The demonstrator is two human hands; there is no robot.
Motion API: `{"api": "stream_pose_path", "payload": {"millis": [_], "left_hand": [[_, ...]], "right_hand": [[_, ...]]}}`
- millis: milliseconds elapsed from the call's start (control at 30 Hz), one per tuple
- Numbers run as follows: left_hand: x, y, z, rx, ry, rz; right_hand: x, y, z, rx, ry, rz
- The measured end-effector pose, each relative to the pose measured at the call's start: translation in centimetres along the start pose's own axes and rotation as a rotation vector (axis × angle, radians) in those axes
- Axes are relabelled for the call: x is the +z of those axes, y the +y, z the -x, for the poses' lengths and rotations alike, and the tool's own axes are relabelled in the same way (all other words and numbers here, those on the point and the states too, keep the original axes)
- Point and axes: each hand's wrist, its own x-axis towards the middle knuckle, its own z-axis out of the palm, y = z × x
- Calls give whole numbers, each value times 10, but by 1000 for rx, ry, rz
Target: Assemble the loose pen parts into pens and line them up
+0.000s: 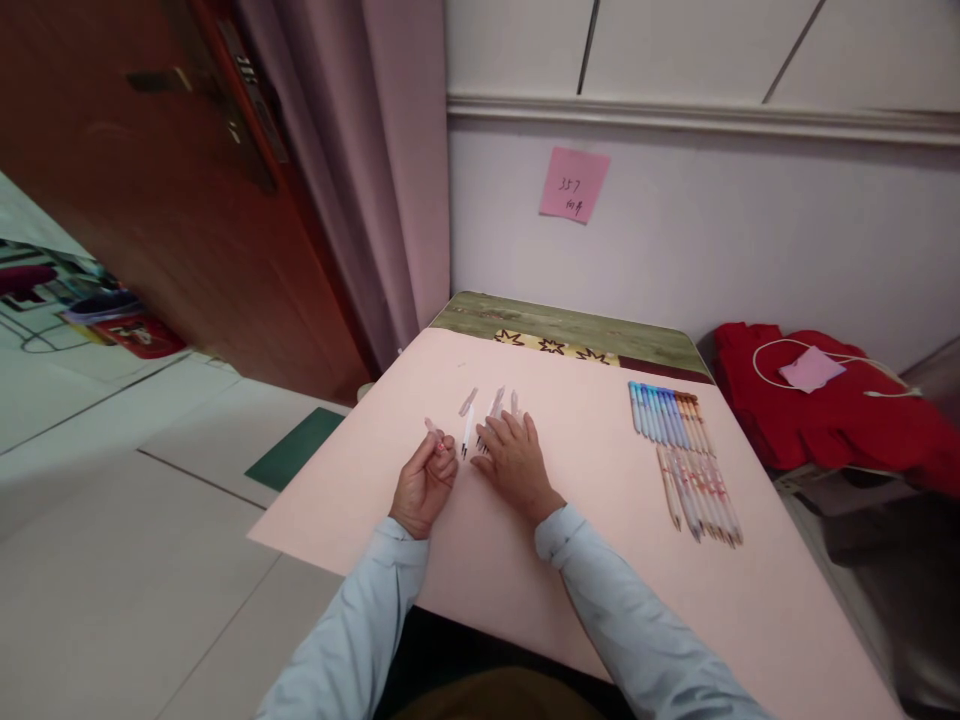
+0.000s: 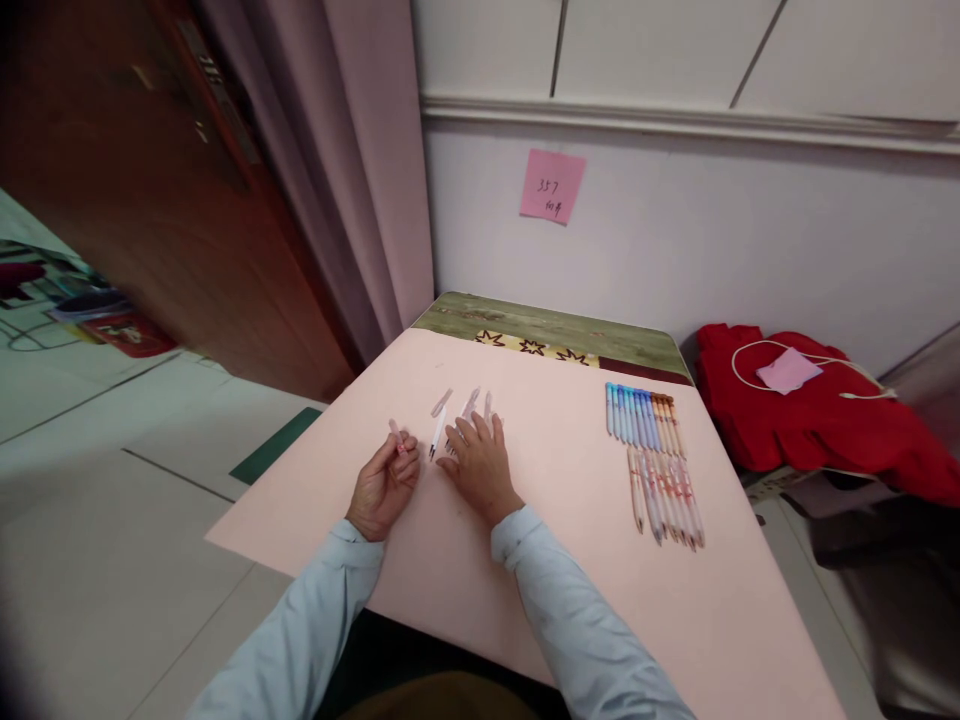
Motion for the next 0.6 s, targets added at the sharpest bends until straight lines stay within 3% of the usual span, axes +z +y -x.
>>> {"api": "stream_pose_path", "payload": {"millis": [300, 600], "left_hand": [[1, 1, -3, -4, 5, 10], [4, -1, -3, -6, 49, 28]], "right_hand": [[0, 5, 10, 150, 96, -44], [8, 10, 11, 105, 185, -122]]}}
